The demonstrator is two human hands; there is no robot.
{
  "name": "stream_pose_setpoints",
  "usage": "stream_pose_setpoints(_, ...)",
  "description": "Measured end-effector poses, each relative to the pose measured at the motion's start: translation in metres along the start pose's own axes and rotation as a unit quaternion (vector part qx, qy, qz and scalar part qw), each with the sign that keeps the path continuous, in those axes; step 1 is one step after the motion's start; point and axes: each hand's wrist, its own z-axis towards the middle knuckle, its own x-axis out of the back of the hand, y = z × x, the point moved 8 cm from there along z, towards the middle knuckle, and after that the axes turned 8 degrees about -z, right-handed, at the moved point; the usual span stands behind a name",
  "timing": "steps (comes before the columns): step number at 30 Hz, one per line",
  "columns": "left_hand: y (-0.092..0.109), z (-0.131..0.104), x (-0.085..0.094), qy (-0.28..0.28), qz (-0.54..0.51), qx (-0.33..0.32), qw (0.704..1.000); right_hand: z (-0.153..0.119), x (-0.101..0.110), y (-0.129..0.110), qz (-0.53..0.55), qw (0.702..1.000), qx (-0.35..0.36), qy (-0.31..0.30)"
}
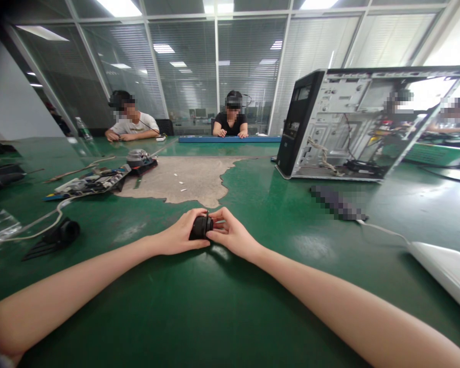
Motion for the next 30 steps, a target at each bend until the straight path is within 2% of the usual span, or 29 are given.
stream_pose_setpoints(9, 0.0003, 0.0018, 0.0024, 0.009, -0.036, 0.020, 0.999, -0.0001, 0.0027, -0.0004, -0.042, 0.999, 0.006, 0.018)
stream_pose_setpoints(13, 0.0000, 0.0019, 0.0028, 0.008, -0.056, 0.027, 0.998, 0.0008, 0.0050, 0.0041, -0.070, 0.997, -0.016, 0.036)
stream_pose_setpoints(16, 0.0000, 0.0028, 0.0025, 0.002, -0.065, 0.029, 0.997, 0.0001, 0.0018, 0.0037, -0.072, 0.997, -0.016, 0.017)
stream_pose_setpoints(21, 0.0011, 0.0033, 0.0025, -0.004, -0.058, 0.028, 0.998, -0.0025, -0.0024, -0.0029, -0.058, 0.998, 0.012, -0.005)
stream_pose_setpoints(30, 0.0032, 0.0027, 0.0020, 0.003, -0.034, 0.018, 0.999, -0.0003, 0.0028, 0.0010, -0.090, 0.995, 0.004, 0.029)
